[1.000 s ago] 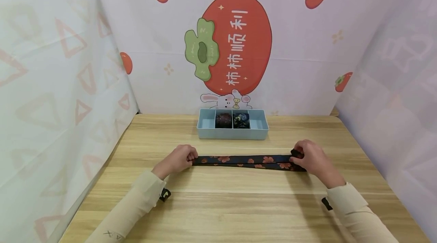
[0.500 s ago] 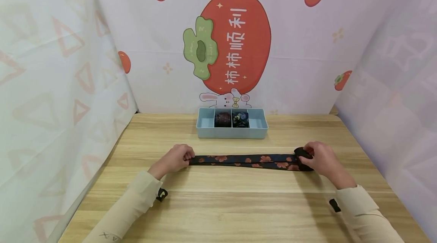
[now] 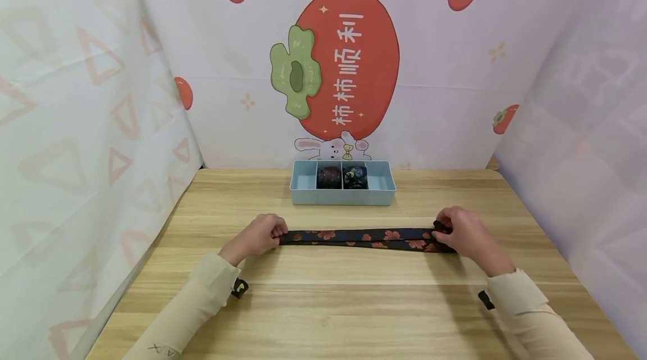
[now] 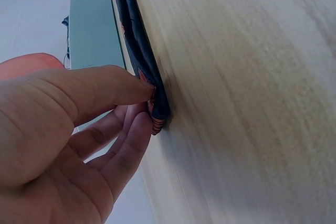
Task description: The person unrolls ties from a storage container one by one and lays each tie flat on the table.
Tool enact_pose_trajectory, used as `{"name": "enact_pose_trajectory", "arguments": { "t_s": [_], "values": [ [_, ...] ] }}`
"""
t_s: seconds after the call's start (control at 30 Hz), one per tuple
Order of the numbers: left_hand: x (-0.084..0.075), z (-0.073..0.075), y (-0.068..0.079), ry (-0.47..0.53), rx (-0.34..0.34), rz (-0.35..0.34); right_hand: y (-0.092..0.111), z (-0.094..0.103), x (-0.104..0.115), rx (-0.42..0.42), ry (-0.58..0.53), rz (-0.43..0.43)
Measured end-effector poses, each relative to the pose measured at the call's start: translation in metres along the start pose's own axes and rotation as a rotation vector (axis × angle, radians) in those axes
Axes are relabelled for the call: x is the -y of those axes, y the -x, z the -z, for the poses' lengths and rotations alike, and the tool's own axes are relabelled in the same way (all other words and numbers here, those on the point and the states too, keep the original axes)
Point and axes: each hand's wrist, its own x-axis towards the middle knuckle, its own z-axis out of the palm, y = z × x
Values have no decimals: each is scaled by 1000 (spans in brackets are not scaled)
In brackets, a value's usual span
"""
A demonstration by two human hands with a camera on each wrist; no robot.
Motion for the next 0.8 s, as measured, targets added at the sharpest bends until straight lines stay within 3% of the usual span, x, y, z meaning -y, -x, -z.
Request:
{"name": "enact_pose_trajectory", "arguments": {
  "t_s": [0.33,0.8],
  "values": [
    [8,1,4,-5,-10,32,7,-2,-12,-78,-3,25],
    [12,4,11,17,-4,59,10,8,-13,-25,10,-22]
  ]
}}
